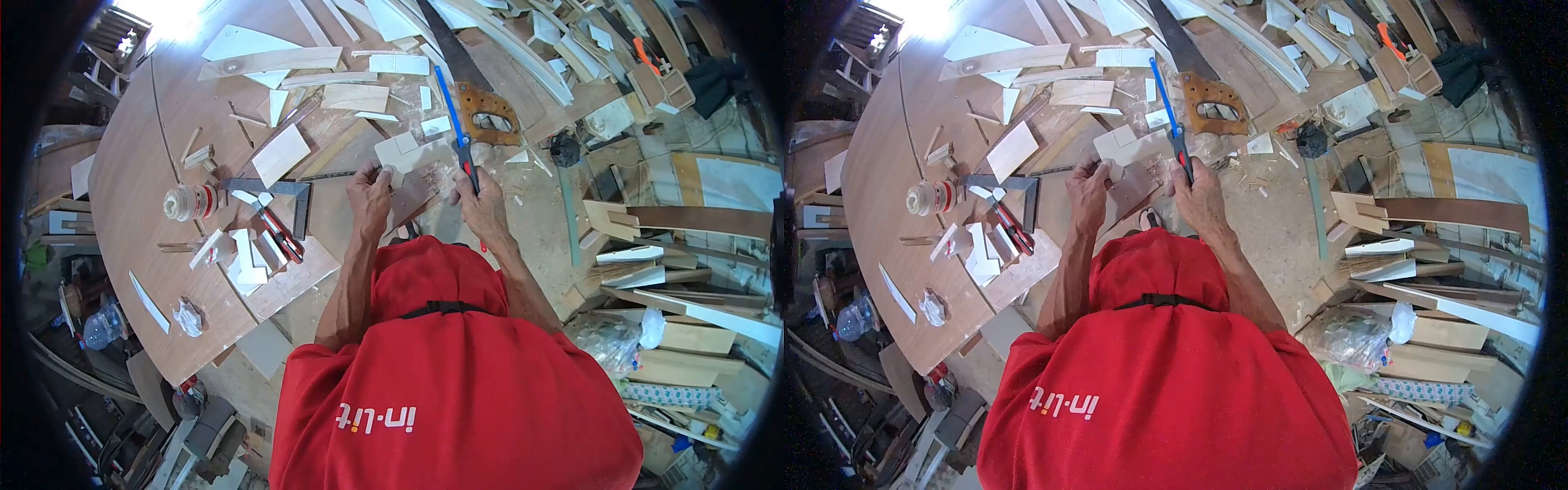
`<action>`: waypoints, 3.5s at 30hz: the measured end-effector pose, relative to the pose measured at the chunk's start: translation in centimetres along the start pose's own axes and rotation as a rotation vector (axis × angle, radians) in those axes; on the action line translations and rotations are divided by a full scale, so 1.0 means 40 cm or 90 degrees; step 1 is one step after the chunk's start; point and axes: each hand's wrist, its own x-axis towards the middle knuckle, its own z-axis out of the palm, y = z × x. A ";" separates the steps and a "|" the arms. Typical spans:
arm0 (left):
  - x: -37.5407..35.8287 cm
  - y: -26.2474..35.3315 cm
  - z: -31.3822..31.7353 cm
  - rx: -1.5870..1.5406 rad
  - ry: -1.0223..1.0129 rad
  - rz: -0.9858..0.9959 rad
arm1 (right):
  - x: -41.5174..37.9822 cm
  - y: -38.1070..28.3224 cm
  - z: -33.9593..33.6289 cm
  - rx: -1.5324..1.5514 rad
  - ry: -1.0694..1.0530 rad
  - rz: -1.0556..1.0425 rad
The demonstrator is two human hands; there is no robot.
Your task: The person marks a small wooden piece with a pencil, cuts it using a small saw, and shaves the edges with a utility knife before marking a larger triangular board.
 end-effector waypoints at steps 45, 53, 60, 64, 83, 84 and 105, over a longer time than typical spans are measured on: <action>0.039 -0.040 0.022 0.472 0.017 0.213 | -0.157 0.008 -0.031 -0.416 -0.244 -0.123; 0.018 -0.032 0.022 0.467 -0.010 0.274 | -0.093 -0.010 0.013 -0.454 -0.237 -0.152; 0.028 -0.043 0.007 0.434 -0.012 0.334 | -0.118 0.002 -0.002 -0.425 -0.221 -0.176; 0.029 -0.040 0.010 0.521 -0.002 0.316 | -0.149 0.016 -0.025 -0.428 -0.200 -0.189; 0.011 -0.028 0.016 0.557 -0.031 0.309 | -0.137 0.001 -0.029 -0.398 -0.159 -0.257; 0.009 -0.039 0.014 0.556 -0.031 0.303 | -0.138 -0.009 -0.036 -0.390 -0.189 -0.231; 0.043 -0.087 -0.033 0.207 0.009 0.096 | -0.202 0.019 -0.136 -0.035 -0.168 0.051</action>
